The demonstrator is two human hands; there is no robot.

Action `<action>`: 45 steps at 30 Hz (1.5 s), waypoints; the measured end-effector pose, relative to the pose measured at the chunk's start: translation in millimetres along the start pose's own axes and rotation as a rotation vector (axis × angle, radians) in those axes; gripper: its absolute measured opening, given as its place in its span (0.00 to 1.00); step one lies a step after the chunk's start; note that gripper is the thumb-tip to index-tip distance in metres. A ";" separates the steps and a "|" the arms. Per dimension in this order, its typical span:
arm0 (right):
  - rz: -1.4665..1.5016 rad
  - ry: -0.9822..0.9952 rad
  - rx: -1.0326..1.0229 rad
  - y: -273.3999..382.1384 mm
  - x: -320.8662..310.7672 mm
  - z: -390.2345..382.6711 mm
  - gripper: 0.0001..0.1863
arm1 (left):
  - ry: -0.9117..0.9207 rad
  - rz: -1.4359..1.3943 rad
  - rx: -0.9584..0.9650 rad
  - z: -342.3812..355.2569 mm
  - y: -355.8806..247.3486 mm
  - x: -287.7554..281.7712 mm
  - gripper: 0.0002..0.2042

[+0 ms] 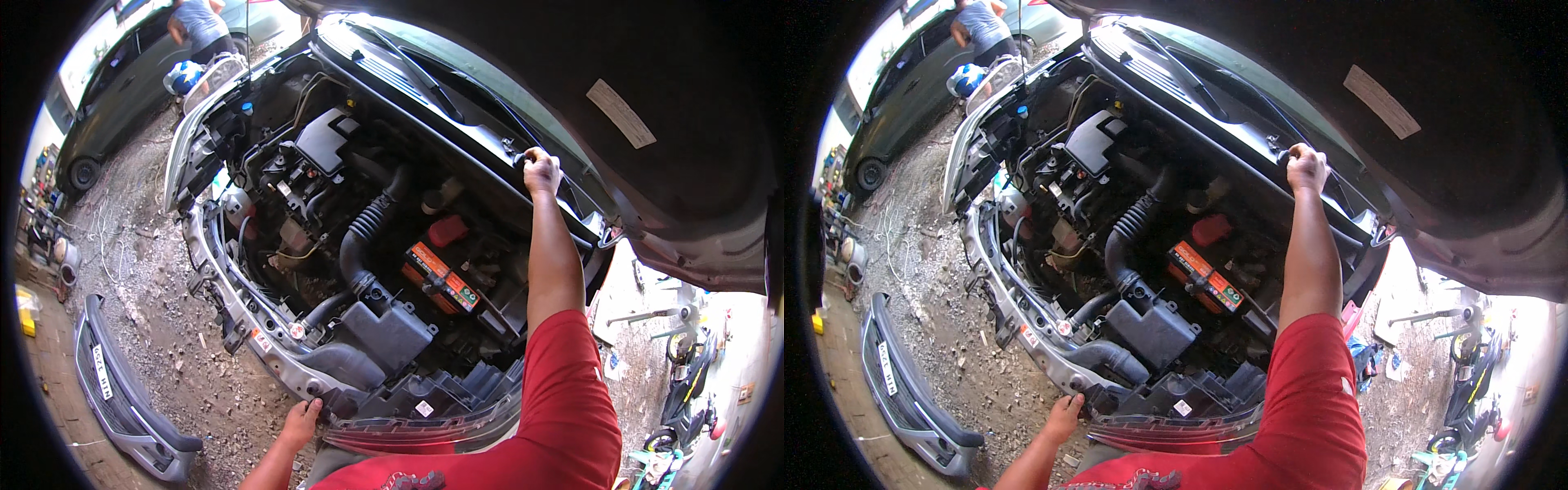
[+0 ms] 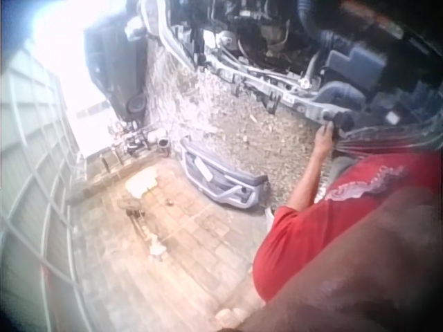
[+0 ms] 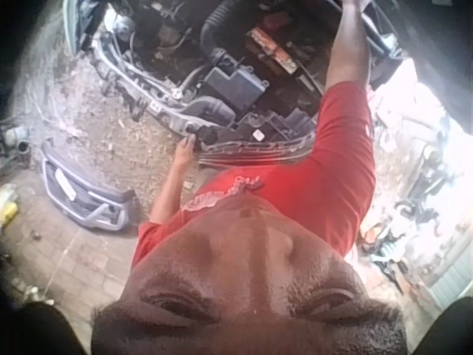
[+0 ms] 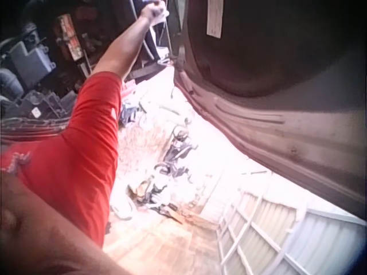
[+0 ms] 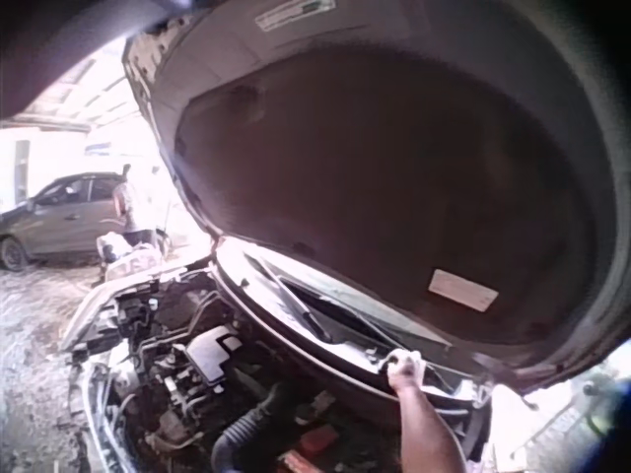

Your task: The person fits a headlight assembly into the front frame of a car, aligns it with the body panel, and secures the assembly by tightening a mounting bolt with a socket wrench.

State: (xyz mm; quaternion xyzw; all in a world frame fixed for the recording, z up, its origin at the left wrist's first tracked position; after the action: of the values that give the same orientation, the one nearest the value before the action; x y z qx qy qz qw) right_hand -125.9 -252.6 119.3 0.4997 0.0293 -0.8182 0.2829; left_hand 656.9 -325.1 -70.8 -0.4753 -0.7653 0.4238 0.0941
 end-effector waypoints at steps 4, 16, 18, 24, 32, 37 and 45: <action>0.180 -0.060 0.058 -16.7 5.0 4.2 0.12 | -0.020 0.014 -0.031 3.4 6.4 3.0 0.35; 0.330 -0.001 -0.061 0.7 42.8 8.5 0.13 | -0.025 -0.065 -0.088 -15.0 -13.1 0.9 0.27; 0.390 -0.309 -0.427 -88.9 4.9 65.4 0.10 | 0.068 -0.016 0.042 14.0 -36.5 -0.6 0.26; 0.461 -0.084 -0.187 22.8 -60.4 -33.3 0.15 | 0.142 -0.091 -0.015 -7.8 -15.9 -6.2 0.27; 0.641 1.087 -0.591 209.1 -141.2 -414.5 0.11 | 0.270 -0.070 0.019 11.7 9.0 -10.8 0.27; 0.622 0.954 -1.024 266.7 -133.9 -494.5 0.06 | 0.314 -0.207 0.038 4.2 -6.8 -19.1 0.24; 0.386 0.912 -1.163 286.0 -114.3 -523.9 0.04 | 0.291 -0.298 0.140 8.5 12.0 -8.6 0.23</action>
State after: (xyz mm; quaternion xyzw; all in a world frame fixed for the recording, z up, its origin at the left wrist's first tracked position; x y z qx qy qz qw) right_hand 473.5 -269.5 20.5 0.5547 0.4814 -0.3197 0.5986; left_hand 664.5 -334.5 -82.7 -0.4056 -0.7741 0.3840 0.2980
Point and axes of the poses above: each hand's wrist, its own z-axis towards the middle knuckle, its own x-axis out of the palm, y = z × x, the point moved 1 cm from there along z, towards the middle knuckle, and after that the axes turned 2 degrees about -x, right-handed, at the moved point
